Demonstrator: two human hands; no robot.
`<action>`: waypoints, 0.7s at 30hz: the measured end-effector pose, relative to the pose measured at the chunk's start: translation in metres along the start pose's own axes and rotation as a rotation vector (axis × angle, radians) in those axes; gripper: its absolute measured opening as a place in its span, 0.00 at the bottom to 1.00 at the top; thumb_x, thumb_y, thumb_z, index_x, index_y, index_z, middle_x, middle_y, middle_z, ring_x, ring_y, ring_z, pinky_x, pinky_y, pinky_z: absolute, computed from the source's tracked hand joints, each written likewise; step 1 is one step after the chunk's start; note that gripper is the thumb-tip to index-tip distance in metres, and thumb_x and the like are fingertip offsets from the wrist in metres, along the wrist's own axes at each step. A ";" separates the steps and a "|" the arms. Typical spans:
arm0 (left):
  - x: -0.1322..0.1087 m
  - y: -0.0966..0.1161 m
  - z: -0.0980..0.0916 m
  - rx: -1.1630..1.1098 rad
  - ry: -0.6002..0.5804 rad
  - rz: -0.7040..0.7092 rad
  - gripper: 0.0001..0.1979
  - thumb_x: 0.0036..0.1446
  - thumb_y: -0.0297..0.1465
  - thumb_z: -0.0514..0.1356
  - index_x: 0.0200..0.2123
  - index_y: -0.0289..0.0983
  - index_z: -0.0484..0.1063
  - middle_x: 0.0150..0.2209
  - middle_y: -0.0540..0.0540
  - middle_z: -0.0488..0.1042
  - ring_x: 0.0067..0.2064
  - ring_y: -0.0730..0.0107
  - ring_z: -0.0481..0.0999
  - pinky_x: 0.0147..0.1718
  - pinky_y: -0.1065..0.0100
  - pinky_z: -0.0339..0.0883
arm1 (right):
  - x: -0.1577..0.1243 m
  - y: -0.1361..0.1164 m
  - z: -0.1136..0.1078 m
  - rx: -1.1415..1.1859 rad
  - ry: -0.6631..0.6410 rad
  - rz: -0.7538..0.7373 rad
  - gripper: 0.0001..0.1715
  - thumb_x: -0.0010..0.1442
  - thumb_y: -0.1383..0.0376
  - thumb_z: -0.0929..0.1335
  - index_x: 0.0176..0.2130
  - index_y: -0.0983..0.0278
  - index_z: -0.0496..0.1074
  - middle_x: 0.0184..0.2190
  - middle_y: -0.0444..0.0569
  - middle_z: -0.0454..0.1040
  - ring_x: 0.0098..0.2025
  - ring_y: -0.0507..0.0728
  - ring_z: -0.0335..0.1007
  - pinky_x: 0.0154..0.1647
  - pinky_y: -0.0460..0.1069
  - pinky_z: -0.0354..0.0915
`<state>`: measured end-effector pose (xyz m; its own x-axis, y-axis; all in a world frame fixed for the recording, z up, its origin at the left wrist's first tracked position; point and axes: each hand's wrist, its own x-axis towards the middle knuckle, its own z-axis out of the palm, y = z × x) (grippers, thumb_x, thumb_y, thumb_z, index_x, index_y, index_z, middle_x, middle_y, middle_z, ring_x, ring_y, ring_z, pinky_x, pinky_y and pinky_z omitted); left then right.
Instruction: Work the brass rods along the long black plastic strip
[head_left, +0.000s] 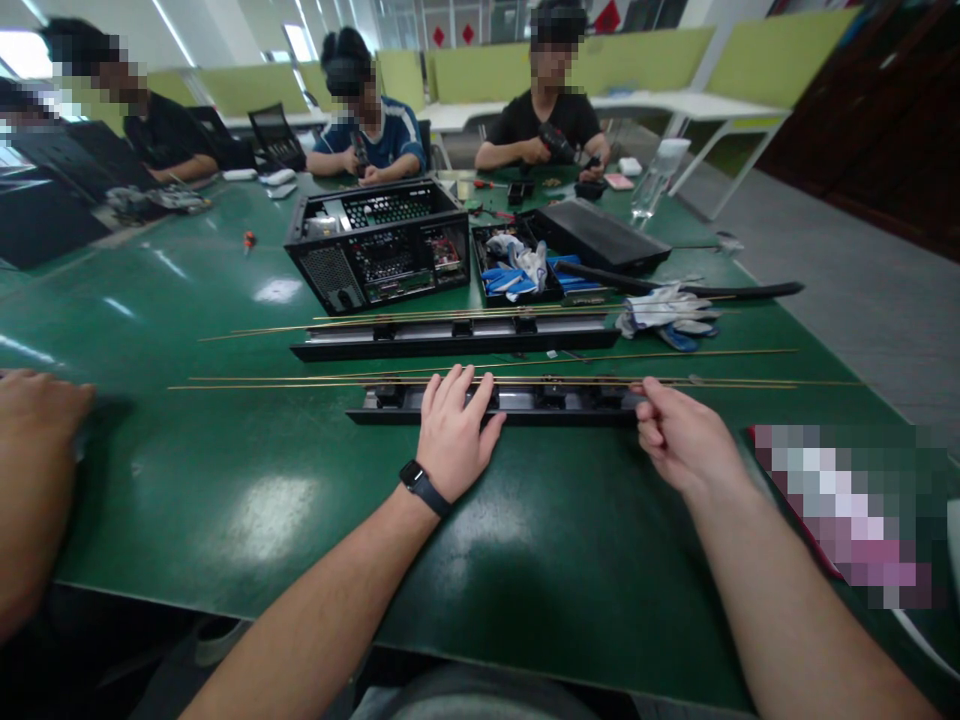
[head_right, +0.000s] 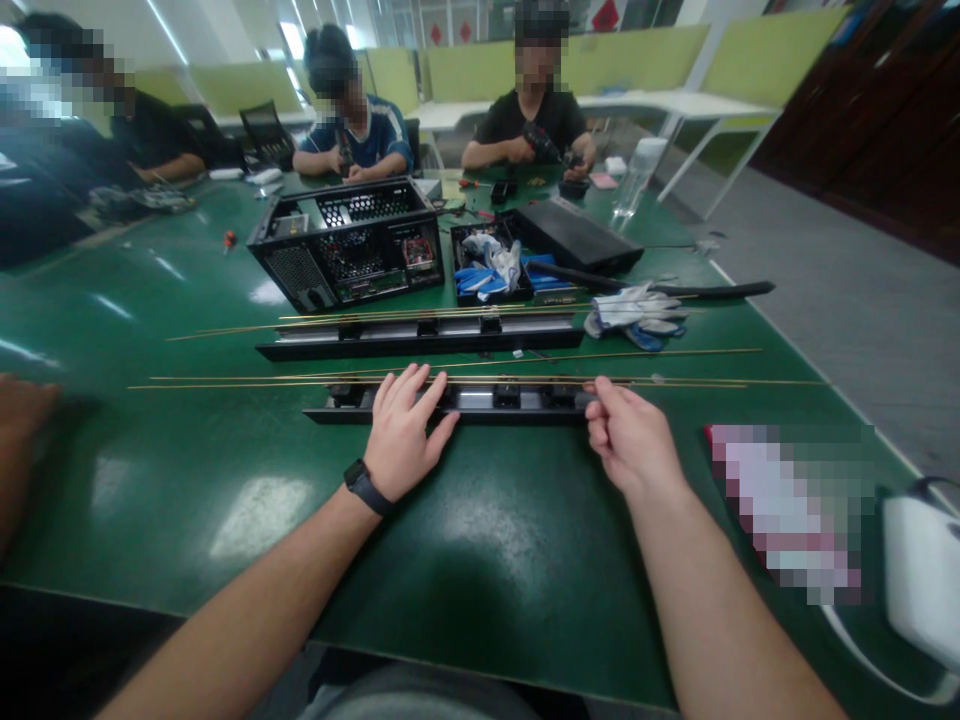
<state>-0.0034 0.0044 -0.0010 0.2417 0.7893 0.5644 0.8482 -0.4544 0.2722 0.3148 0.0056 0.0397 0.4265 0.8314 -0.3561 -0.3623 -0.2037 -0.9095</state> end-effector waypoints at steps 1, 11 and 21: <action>0.000 0.000 0.000 0.002 0.002 0.001 0.25 0.83 0.36 0.67 0.77 0.40 0.82 0.79 0.28 0.82 0.84 0.34 0.78 0.87 0.27 0.65 | 0.000 -0.001 0.000 -0.001 -0.003 0.004 0.20 0.75 0.55 0.86 0.43 0.60 0.79 0.23 0.37 0.73 0.14 0.47 0.58 0.10 0.40 0.50; 0.000 0.000 0.000 -0.003 -0.020 -0.011 0.26 0.82 0.36 0.67 0.78 0.43 0.82 0.80 0.31 0.82 0.85 0.34 0.77 0.87 0.27 0.63 | 0.002 -0.002 -0.004 0.034 -0.022 0.014 0.18 0.74 0.58 0.86 0.43 0.60 0.79 0.24 0.37 0.71 0.14 0.46 0.58 0.10 0.39 0.51; 0.001 0.001 -0.001 0.001 -0.019 -0.002 0.26 0.82 0.36 0.67 0.78 0.41 0.82 0.80 0.30 0.81 0.85 0.35 0.77 0.88 0.28 0.64 | -0.003 -0.007 0.002 0.057 0.043 0.054 0.12 0.80 0.63 0.80 0.42 0.61 0.80 0.24 0.37 0.70 0.14 0.45 0.57 0.10 0.39 0.50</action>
<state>-0.0029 0.0042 0.0000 0.2485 0.7981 0.5488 0.8493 -0.4520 0.2728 0.3145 0.0053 0.0480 0.4401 0.7965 -0.4146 -0.4322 -0.2168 -0.8753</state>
